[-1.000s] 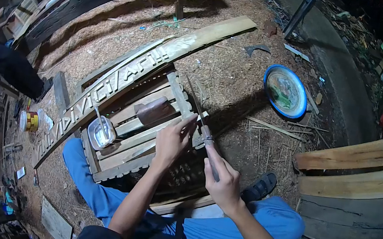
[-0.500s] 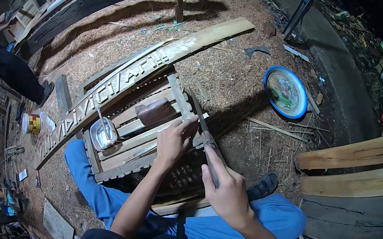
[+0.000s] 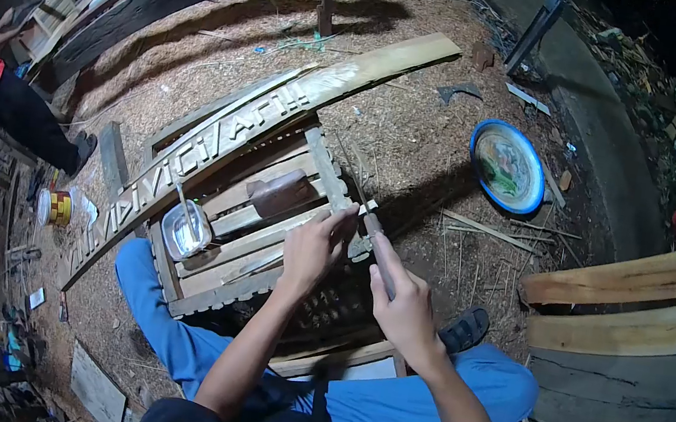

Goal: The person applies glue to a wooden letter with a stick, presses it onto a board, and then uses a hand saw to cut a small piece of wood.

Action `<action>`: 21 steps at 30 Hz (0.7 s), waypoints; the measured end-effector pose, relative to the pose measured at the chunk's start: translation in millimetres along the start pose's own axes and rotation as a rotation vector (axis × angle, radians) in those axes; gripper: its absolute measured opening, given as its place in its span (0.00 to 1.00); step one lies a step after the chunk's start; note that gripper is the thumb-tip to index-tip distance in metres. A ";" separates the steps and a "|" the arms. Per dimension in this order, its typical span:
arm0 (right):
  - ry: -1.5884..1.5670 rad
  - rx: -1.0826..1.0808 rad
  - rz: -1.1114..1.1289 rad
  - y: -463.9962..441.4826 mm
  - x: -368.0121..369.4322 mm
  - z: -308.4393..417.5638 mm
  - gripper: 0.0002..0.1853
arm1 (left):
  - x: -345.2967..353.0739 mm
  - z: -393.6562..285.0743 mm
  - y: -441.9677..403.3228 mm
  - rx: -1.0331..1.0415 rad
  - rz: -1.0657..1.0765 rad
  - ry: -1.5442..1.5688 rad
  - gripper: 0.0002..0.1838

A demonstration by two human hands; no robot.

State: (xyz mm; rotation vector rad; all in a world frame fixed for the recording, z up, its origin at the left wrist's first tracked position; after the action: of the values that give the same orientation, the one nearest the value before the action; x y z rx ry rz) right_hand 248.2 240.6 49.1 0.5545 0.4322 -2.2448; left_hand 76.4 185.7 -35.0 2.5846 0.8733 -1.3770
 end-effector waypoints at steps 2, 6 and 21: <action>-0.017 0.005 -0.009 -0.3 -4.3 8.6 0.20 | 0.2 -1.1 -2.7 -0.001 -0.006 0.010 0.22; 0.001 0.011 0.014 2.0 -28.9 36.0 0.17 | -1.5 -0.1 -0.5 -0.018 -0.037 0.013 0.19; -0.073 -0.037 0.018 3.7 -26.6 26.5 0.24 | -2.4 -0.1 -1.1 -0.012 -0.085 0.089 0.14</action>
State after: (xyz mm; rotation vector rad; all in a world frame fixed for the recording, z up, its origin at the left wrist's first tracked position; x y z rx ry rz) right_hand 260.5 241.9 84.7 0.4549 0.4286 -2.2273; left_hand 74.8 185.6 -32.8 2.6465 1.0120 -1.2818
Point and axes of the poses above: each hand's wrist, its own y-axis away from the middle knuckle, its own x-axis out of the palm, z = x × y, the point moved 7 cm from there along -y, towards the middle knuckle, and after that the axes turned 4 degrees about z, right-handed, at the moved point
